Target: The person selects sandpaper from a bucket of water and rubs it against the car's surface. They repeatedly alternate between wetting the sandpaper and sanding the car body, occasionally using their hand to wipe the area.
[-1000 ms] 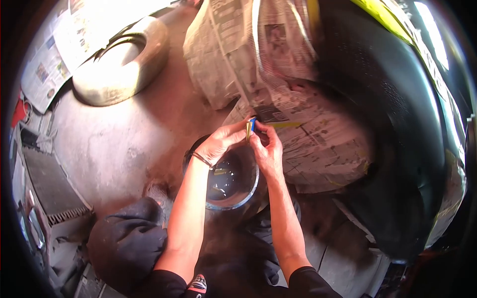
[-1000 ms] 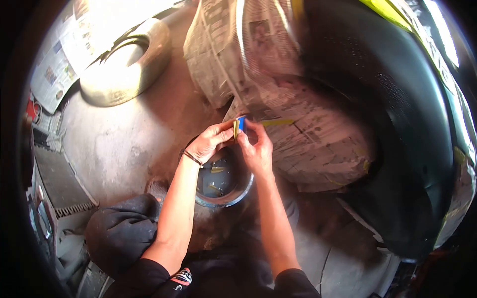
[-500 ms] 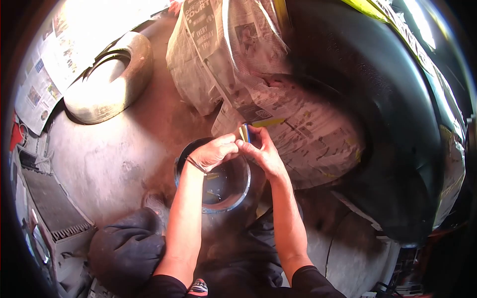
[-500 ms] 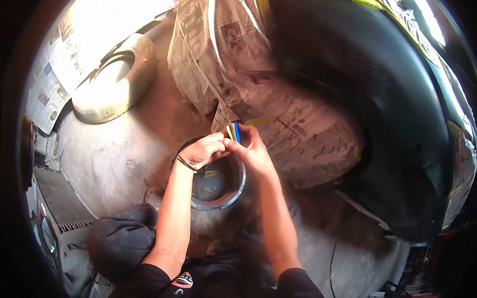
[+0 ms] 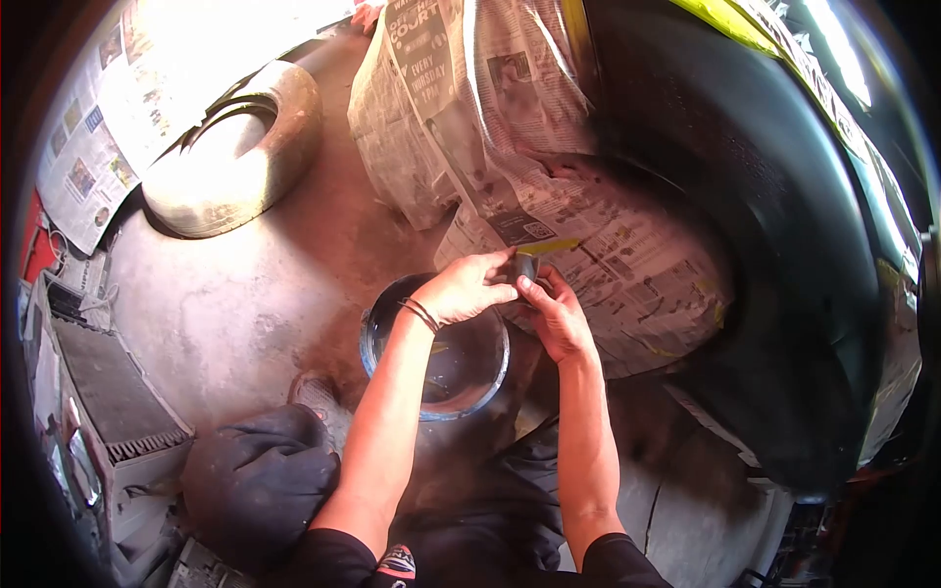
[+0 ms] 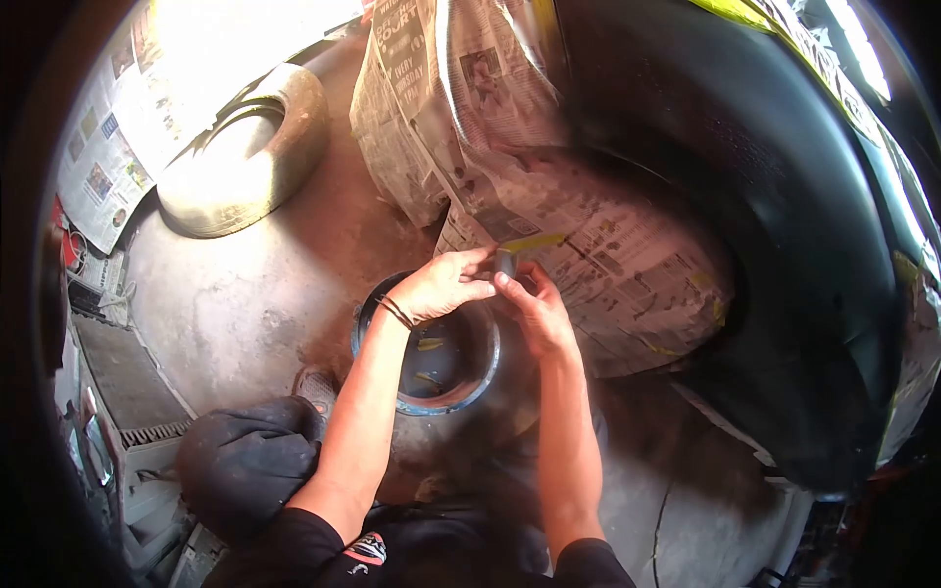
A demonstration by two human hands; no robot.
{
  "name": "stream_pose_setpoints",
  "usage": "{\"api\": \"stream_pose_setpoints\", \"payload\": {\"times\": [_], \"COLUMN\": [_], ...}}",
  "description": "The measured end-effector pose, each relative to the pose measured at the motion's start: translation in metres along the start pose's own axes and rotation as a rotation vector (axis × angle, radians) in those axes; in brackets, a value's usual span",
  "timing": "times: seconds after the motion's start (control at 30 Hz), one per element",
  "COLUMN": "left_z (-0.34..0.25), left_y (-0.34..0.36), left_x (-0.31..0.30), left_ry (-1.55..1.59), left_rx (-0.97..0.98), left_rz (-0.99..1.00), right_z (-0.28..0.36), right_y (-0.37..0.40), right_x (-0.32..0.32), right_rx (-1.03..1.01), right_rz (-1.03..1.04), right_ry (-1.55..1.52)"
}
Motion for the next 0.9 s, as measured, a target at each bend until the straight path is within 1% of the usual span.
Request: {"api": "stream_pose_setpoints", "payload": {"times": [0.03, 0.13, 0.17, 0.2, 0.27, 0.33, 0.37, 0.47, 0.5, 0.53, 0.57, 0.6, 0.63, 0.67, 0.73, 0.8, 0.83, 0.9], "left_z": [0.007, 0.005, 0.014, 0.008, 0.025, 0.049, 0.061, 0.117, 0.130, 0.136, 0.135, 0.134, 0.128, 0.121, 0.119, 0.114, 0.115, 0.114], "left_y": [0.000, 0.013, 0.018, 0.026, 0.038, 0.035, 0.031, 0.029, 0.033, 0.031, 0.022, 0.018, 0.018, 0.016, 0.012, 0.010, 0.010, 0.010], "left_x": [0.003, -0.034, -0.064, -0.090, -0.136, -0.144, -0.144, -0.133, -0.130, -0.128, -0.130, -0.126, -0.121, -0.121, -0.118, -0.110, -0.108, -0.108], "left_ry": [0.099, -0.577, -0.650, -0.696, -0.701, -0.657, -0.629, -0.532, -0.684, -0.756, -0.726, -0.695, -0.678, -0.670, -0.730, -0.803, -0.839, -0.850], "left_rx": [0.024, -0.172, -0.237, -0.312, -0.076, -0.167, -0.209, -0.397, -0.581, -0.658, -0.638, -0.621, -0.637, -0.641, -0.632, -0.618, -0.649, -0.618], "left_rz": [0.042, 0.056, -0.121, -0.291, -0.689, -0.666, -0.654, -0.578, -0.488, -0.459, -0.452, -0.434, -0.443, -0.462, -0.518, -0.537, -0.518, -0.573], "right_z": [-0.003, -0.031, -0.046, -0.062, -0.097, -0.143, -0.163, -0.161, -0.145, -0.138, -0.115, -0.102, -0.089, -0.084, -0.045, -0.021, -0.010, 0.019], "right_y": [0.002, 0.013, 0.016, 0.016, 0.014, 0.017, 0.018, 0.025, 0.027, 0.025, 0.034, 0.040, 0.050, 0.055, 0.065, 0.071, 0.074, 0.075], "right_x": [-0.004, 0.003, 0.015, 0.035, 0.061, 0.083, 0.091, 0.090, 0.084, 0.069, 0.063, 0.062, 0.056, 0.043, 0.060, 0.069, 0.071, 0.060], "right_rx": [-0.003, 0.052, 0.062, 0.037, -0.097, -0.041, 0.012, -0.018, -0.054, -0.160, 0.004, 0.084, 0.217, 0.321, 0.260, 0.226, 0.205, 0.104], "right_rz": [-0.004, 0.009, 0.036, 0.111, 0.224, 0.255, 0.327, 0.324, 0.278, 0.275, 0.262, 0.283, 0.232, 0.186, 0.271, 0.293, 0.300, 0.219], "right_ry": [-0.006, 0.012, 0.105, 0.186, 0.901, 1.607, 1.804, 1.687, 1.551, 1.287, 0.942, 0.527, 0.257, 0.144, -0.187, -0.279, -0.324, -0.179]}}
Point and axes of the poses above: each hand's wrist, its own y-axis away from the middle knuckle, its own x-axis out of the palm, z = x × y, the point moved 10 cm from there along -y, towards the middle knuckle, and after that the axes turned 6 degrees about z, right-handed, at the moved point
